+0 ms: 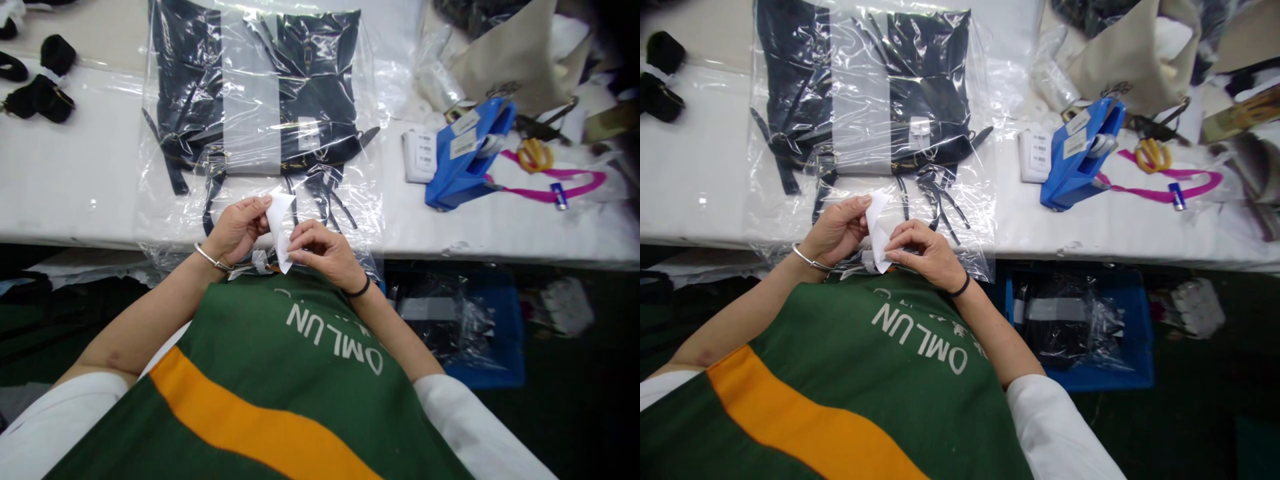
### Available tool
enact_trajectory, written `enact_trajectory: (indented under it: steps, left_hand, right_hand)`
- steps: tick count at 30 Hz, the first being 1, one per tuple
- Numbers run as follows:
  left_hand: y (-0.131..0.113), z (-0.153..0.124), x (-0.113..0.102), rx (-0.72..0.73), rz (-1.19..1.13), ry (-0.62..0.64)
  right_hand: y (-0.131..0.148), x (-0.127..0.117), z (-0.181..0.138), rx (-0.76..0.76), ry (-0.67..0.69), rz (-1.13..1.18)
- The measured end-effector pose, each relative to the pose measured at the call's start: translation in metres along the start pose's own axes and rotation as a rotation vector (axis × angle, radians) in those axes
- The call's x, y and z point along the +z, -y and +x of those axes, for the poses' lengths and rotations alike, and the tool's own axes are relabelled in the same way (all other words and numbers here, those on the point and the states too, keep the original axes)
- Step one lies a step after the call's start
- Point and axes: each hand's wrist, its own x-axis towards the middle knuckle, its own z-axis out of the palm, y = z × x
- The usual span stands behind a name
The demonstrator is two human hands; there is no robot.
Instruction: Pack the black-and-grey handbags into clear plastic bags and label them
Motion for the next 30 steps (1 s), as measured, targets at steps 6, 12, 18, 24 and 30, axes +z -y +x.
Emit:
enact_trajectory:
  steps: [6, 12, 18, 24, 30]
  left_hand:
    - [0.004, -0.012, 0.004, -0.003, 0.086, 0.104]
    - [0.005, -0.024, 0.012, 0.082, 0.321, 0.218]
    - [0.014, -0.019, 0.009, 0.029, 0.273, 0.039]
    - [0.012, -0.016, 0.008, -0.102, 0.151, -0.042]
    - [0.002, -0.012, 0.015, -0.158, 0.111, -0.003]
  right_hand:
    - [-0.006, 0.011, 0.002, 0.147, -0.232, 0.071]
    - [-0.007, 0.014, 0.003, 0.196, -0.344, 0.138]
    - [-0.014, 0.011, 0.003, 0.204, -0.452, 0.237]
    - [-0.014, -0.018, 0.003, 0.204, -0.687, 0.396]
    - [0.001, -0.071, -0.014, 0.05, -0.865, 0.507]
